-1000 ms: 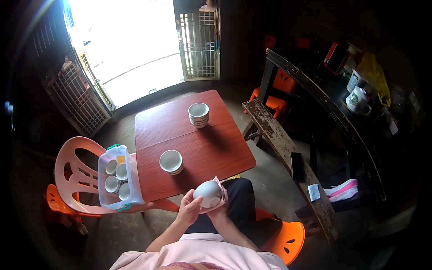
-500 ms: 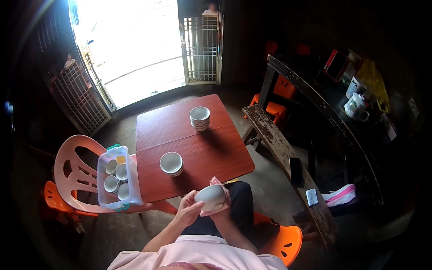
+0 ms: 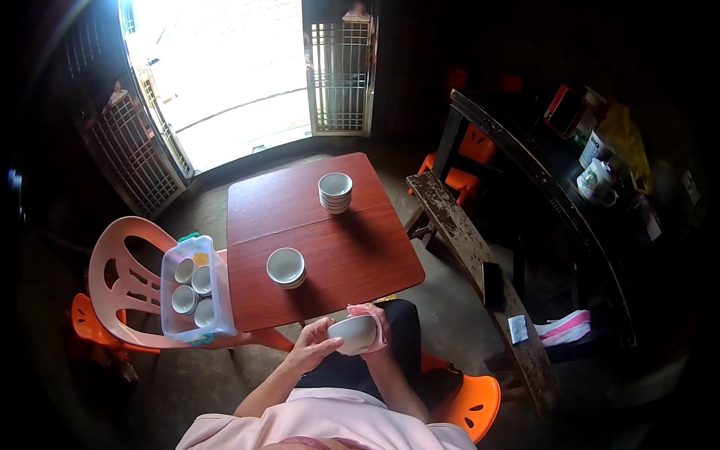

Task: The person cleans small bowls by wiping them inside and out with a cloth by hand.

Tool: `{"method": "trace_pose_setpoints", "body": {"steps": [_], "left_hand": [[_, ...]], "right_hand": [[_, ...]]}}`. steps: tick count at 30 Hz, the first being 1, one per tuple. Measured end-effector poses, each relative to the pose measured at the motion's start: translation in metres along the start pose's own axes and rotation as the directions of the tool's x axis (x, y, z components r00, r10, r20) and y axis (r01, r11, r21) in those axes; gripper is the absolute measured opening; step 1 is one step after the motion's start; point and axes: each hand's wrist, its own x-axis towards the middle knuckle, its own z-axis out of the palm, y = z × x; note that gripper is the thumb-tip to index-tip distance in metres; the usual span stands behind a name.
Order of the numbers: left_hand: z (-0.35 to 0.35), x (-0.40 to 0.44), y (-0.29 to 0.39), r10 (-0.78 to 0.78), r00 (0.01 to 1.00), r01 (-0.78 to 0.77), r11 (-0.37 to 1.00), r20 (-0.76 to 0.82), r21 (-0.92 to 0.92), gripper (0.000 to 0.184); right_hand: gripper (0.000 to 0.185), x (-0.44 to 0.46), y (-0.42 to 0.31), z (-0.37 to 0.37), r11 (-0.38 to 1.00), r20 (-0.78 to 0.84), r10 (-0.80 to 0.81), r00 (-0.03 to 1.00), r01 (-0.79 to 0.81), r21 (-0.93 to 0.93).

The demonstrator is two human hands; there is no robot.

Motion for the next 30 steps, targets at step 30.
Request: {"method": "trace_pose_setpoints", "body": {"steps": [30], "left_hand": [[-0.007,-0.005,-0.01,-0.252,0.967,0.088,0.418,-0.022,-0.904,0.043]], "right_hand": [[0.028,-0.001,-0.06,0.003,0.92,0.162,-0.173,0.972,0.218,-0.325]]}}
